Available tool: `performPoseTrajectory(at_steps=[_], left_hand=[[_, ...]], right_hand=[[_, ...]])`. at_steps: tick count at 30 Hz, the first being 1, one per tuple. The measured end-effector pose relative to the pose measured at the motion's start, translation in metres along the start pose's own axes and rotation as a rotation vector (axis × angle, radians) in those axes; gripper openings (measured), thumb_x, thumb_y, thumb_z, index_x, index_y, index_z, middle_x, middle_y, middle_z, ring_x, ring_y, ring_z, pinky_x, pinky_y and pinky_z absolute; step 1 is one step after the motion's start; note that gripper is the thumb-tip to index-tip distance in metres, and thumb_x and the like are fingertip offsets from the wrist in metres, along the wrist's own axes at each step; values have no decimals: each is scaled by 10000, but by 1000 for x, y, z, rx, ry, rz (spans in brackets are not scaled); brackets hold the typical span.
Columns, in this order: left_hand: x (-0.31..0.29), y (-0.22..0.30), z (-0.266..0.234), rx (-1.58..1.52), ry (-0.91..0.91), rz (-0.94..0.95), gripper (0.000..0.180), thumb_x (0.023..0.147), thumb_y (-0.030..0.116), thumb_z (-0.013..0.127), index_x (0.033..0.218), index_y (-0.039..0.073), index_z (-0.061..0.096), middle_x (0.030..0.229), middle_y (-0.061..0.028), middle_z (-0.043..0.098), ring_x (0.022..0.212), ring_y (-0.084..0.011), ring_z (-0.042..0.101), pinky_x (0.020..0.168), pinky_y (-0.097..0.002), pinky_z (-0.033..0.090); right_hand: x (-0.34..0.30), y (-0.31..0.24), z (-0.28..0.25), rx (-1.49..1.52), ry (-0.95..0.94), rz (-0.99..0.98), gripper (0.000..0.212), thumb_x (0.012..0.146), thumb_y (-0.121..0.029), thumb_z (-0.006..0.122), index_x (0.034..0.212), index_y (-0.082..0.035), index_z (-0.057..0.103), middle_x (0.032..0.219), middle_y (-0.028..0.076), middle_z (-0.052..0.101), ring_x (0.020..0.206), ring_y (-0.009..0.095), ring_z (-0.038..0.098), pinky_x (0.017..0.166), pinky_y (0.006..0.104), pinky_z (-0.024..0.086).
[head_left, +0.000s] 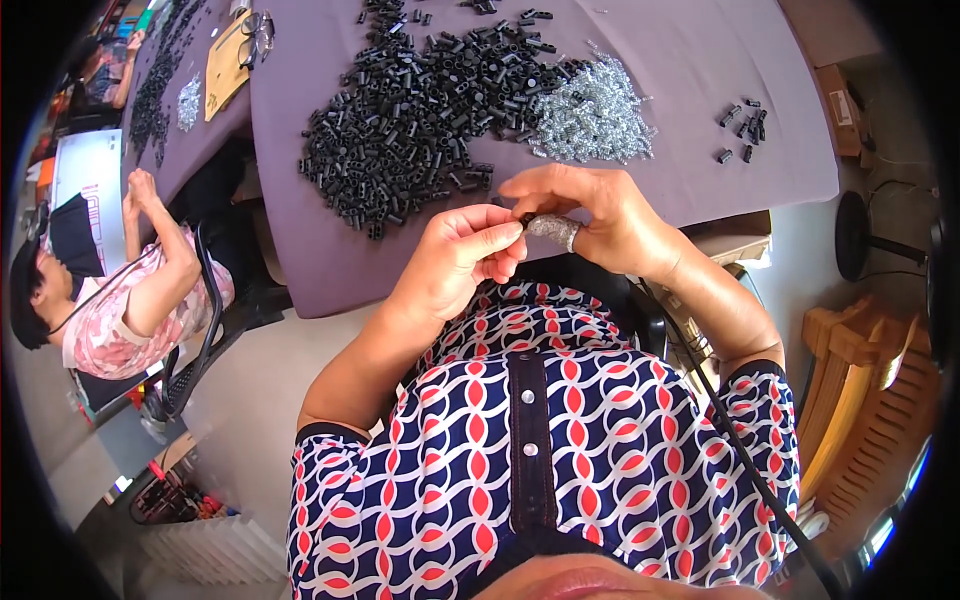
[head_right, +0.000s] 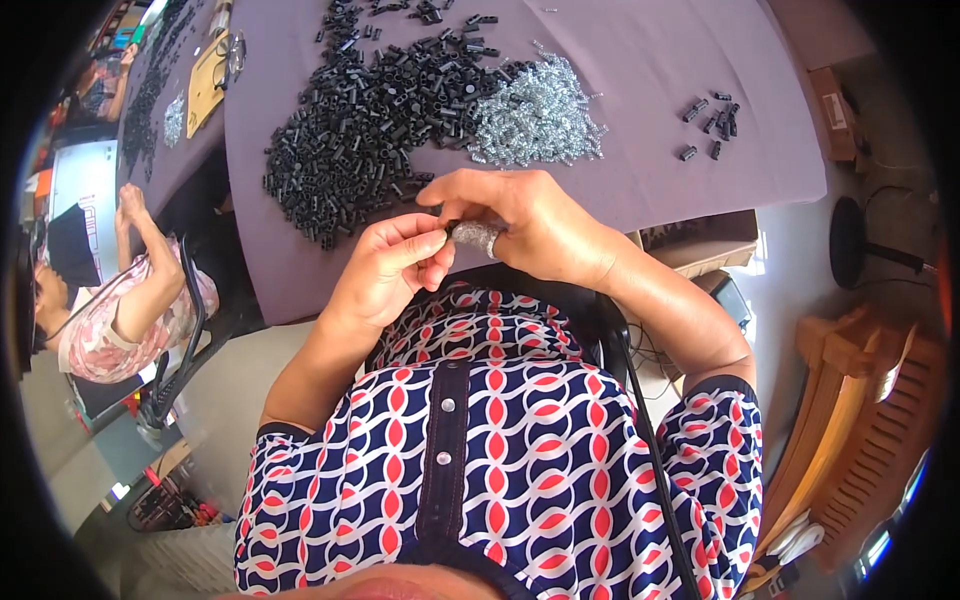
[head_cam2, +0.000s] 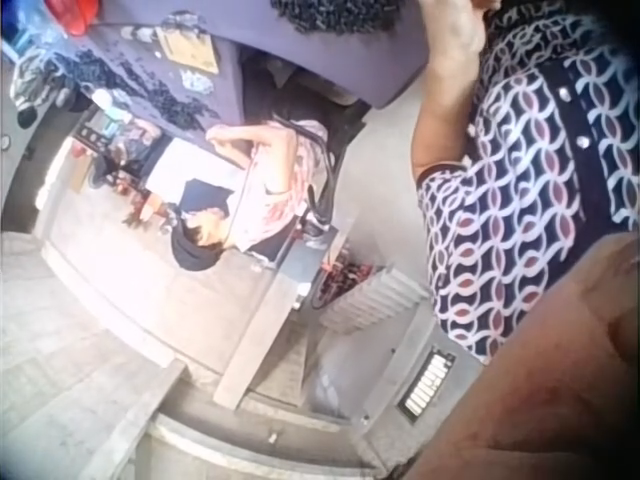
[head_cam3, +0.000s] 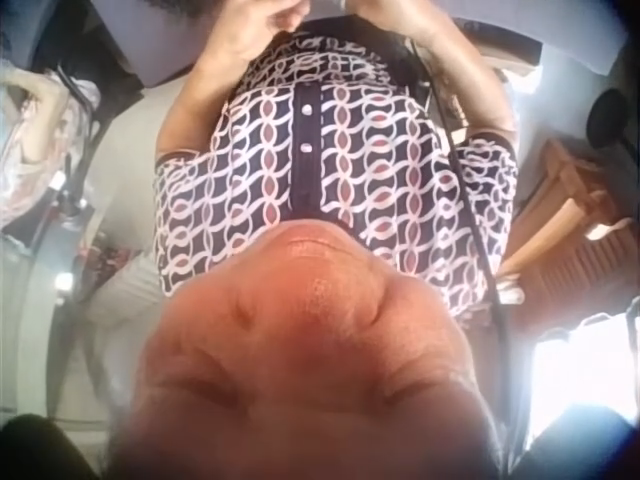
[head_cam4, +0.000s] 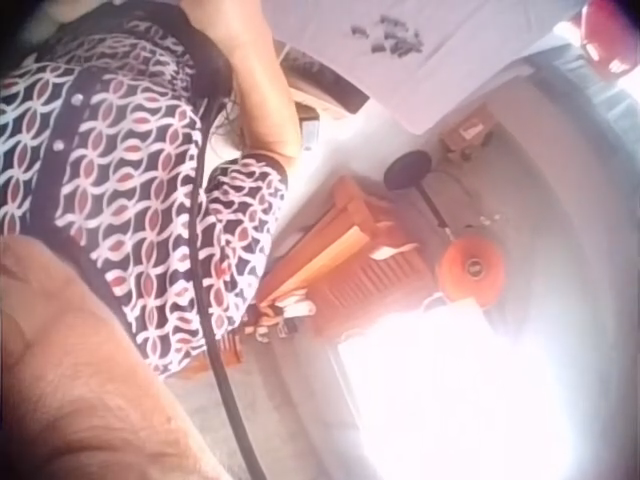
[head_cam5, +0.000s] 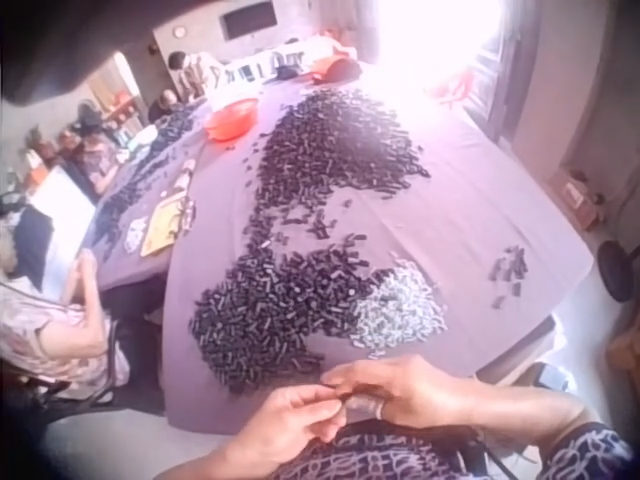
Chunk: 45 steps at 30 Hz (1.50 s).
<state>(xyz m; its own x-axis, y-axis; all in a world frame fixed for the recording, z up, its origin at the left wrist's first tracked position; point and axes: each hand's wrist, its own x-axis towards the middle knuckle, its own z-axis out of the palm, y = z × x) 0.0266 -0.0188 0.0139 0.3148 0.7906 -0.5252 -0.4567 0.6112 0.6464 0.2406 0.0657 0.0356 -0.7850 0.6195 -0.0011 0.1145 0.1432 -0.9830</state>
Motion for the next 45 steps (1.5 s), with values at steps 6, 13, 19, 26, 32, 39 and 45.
performPoseTrajectory(at_steps=[6,13,19,26,32,39,45], left_hand=[[0,-2,4,-84,99,100,147,975,121,646,1071,13,673,892,-70,707,724,-128,650,662,-248,524],[3,-6,14,-178,136,189,124,955,69,663,1060,5,679,1029,-68,702,894,-131,669,834,-294,561],[7,-14,9,-147,56,203,114,961,80,654,1049,14,687,976,-34,687,894,-125,664,837,-290,546],[1,0,15,-258,-37,9,226,1014,178,574,1100,8,697,1065,-88,713,977,-185,679,899,-365,536],[1,-3,11,-289,-114,-32,216,987,133,601,1131,-1,692,1095,-104,715,995,-190,678,919,-369,525],[2,-10,13,-401,-138,-18,193,989,132,603,1121,14,679,1120,-95,700,1035,-185,653,936,-371,499],[4,-21,17,-451,-80,11,190,1004,131,584,1116,6,672,1097,-79,697,1001,-184,656,924,-360,503]], right_hand=[[-5,0,6,77,114,46,668,791,-27,795,1405,-43,532,1357,117,610,1080,214,672,936,356,544],[8,9,22,-584,254,-250,660,695,-191,822,1283,-1,591,1188,166,639,1019,346,635,867,425,544],[7,17,28,-566,218,-240,531,740,-169,779,1214,6,614,1128,170,649,1029,364,629,883,426,534],[1,16,19,-398,187,-261,485,775,-188,762,1194,9,616,1089,174,651,1002,367,645,865,430,536],[-1,15,18,-399,141,-292,486,776,-218,771,1179,10,624,1074,173,658,1006,372,652,860,433,537],[0,12,18,-511,126,-276,525,734,-232,780,1171,13,624,1079,163,660,981,375,650,840,441,542],[-3,17,22,-669,129,-340,498,728,-254,769,1133,3,636,1041,136,662,940,331,655,791,415,546]])
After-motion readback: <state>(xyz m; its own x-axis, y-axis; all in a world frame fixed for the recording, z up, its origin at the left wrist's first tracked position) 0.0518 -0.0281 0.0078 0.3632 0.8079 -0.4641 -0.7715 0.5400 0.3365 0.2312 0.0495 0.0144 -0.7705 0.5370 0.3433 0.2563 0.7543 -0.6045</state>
